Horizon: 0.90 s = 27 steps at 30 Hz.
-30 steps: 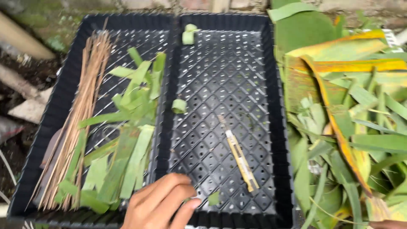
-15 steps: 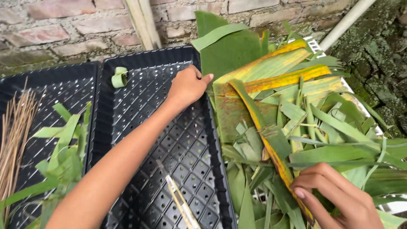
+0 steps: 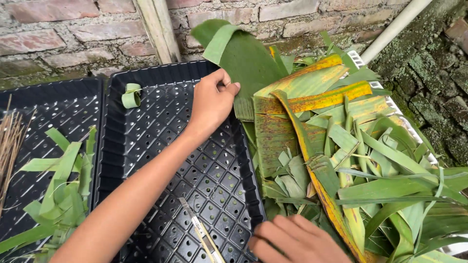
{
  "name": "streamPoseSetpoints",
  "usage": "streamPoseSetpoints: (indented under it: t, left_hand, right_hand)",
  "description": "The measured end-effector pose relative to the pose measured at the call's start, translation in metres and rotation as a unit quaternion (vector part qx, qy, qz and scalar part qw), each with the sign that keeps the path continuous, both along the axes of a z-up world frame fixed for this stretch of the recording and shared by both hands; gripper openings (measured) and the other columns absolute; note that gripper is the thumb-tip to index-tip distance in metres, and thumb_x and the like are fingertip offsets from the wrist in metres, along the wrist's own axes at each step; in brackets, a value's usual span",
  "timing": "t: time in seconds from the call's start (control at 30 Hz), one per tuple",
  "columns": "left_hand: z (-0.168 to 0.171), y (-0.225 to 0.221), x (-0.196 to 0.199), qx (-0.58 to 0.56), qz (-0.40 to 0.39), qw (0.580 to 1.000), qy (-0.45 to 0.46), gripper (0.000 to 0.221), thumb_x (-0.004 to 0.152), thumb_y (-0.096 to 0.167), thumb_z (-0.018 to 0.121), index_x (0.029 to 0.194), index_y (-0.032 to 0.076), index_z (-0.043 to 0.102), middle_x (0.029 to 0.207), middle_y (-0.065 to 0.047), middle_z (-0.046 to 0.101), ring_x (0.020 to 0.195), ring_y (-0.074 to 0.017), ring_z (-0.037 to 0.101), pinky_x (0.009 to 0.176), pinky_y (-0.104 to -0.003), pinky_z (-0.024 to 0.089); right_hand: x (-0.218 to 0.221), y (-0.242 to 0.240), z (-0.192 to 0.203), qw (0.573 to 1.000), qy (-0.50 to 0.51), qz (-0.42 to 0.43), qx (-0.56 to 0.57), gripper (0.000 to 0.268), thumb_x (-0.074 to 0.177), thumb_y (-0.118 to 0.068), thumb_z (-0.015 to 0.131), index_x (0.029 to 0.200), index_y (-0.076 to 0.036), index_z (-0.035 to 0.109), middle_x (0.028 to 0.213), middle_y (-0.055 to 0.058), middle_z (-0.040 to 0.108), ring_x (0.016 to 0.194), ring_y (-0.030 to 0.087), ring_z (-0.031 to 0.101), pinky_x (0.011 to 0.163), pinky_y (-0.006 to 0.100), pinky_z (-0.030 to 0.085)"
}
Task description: Stripping the central midrib from banana leaf sections using a knife and organizing the strips in a tray.
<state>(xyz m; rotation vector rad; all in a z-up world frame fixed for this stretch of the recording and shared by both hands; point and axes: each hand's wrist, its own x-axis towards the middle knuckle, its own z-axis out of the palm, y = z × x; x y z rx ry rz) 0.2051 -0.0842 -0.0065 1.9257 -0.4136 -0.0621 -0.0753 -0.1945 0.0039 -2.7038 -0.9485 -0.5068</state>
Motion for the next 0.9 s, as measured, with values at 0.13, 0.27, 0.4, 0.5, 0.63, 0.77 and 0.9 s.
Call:
streamPoseSetpoints:
  t: [0.13, 0.27, 0.4, 0.5, 0.63, 0.77, 0.9]
  left_hand:
    - [0.019, 0.020, -0.036, -0.143, 0.015, 0.990, -0.007, 0.036, 0.098, 0.008, 0.065, 0.076, 0.015, 0.037, 0.054, 0.004, 0.023, 0.053, -0.0076, 0.021, 0.055, -0.026, 0.019]
    - [0.036, 0.054, -0.066, -0.200, 0.009, 0.979, -0.024, 0.035, 0.101, 0.009, 0.061, 0.076, 0.017, 0.037, 0.055, 0.006, 0.024, 0.050, -0.0052, 0.023, 0.051, -0.025, 0.019]
    - [0.046, 0.080, -0.093, -0.230, 0.007, 0.971, -0.059, 0.035, 0.101, 0.005, 0.060, 0.079, 0.015, 0.036, 0.077, 0.003, 0.032, 0.058, -0.0044, 0.029, 0.055, -0.023, 0.023]
    - [0.051, 0.098, -0.114, -0.199, 0.012, 0.976, -0.088, 0.034, 0.102, 0.004, 0.060, 0.080, 0.015, 0.036, 0.083, 0.002, 0.036, 0.059, -0.0049, 0.025, 0.058, -0.023, 0.021]
    - [0.050, 0.116, -0.132, -0.227, 0.019, 0.967, -0.113, 0.032, 0.102, 0.003, 0.058, 0.081, 0.014, 0.037, 0.083, 0.002, 0.031, 0.069, -0.0080, 0.023, 0.062, -0.024, 0.027]
    - [0.054, 0.146, -0.149, -0.277, 0.045, 0.958, -0.067, 0.029, 0.102, 0.004, 0.060, 0.081, 0.014, 0.043, 0.089, 0.002, 0.042, 0.059, -0.0024, 0.033, 0.050, -0.020, 0.018]
    - [0.048, 0.178, -0.172, -0.229, 0.071, 0.966, -0.092, 0.031, 0.101, 0.005, 0.062, 0.079, 0.014, 0.041, 0.085, 0.002, 0.036, 0.062, -0.0050, 0.029, 0.052, -0.021, 0.019]
  right_hand:
    - [0.009, 0.015, -0.011, 0.999, -0.014, 0.016, -0.030, 0.033, 0.112, -0.046, 0.048, 0.104, -0.016, 0.059, 0.102, 0.003, 0.056, 0.078, 0.021, 0.053, 0.062, 0.034, 0.040]
    - [0.035, 0.010, 0.022, 0.993, -0.031, -0.105, 0.040, 0.038, 0.099, -0.038, 0.062, 0.121, -0.007, 0.062, 0.120, 0.012, 0.065, 0.104, 0.028, 0.064, 0.084, 0.039, 0.051]
    - [0.077, -0.003, 0.027, 0.987, -0.045, -0.152, 0.036, 0.069, 0.092, -0.049, 0.067, 0.145, -0.009, 0.049, 0.148, 0.015, 0.049, 0.135, 0.035, 0.048, 0.110, 0.048, 0.042]
    - [0.090, -0.003, 0.014, 0.984, -0.065, -0.165, -0.032, 0.062, 0.093, -0.051, 0.065, 0.143, -0.017, 0.051, 0.145, 0.009, 0.050, 0.133, 0.031, 0.049, 0.108, 0.045, 0.040]
    - [0.087, -0.005, 0.007, 0.958, -0.114, -0.238, -0.113, 0.050, 0.093, -0.041, 0.064, 0.131, -0.009, 0.052, 0.126, 0.009, 0.063, 0.125, 0.026, 0.058, 0.107, 0.039, 0.040]
    - [0.083, -0.021, -0.002, 0.928, -0.128, -0.295, -0.188, 0.059, 0.084, -0.038, 0.065, 0.139, -0.021, 0.054, 0.140, -0.003, 0.061, 0.126, 0.020, 0.057, 0.104, 0.038, 0.042]
    - [0.082, -0.024, -0.001, 0.936, -0.102, -0.297, -0.160, 0.066, 0.077, -0.039, 0.072, 0.138, -0.021, 0.054, 0.138, -0.001, 0.061, 0.119, 0.024, 0.059, 0.102, 0.040, 0.041]
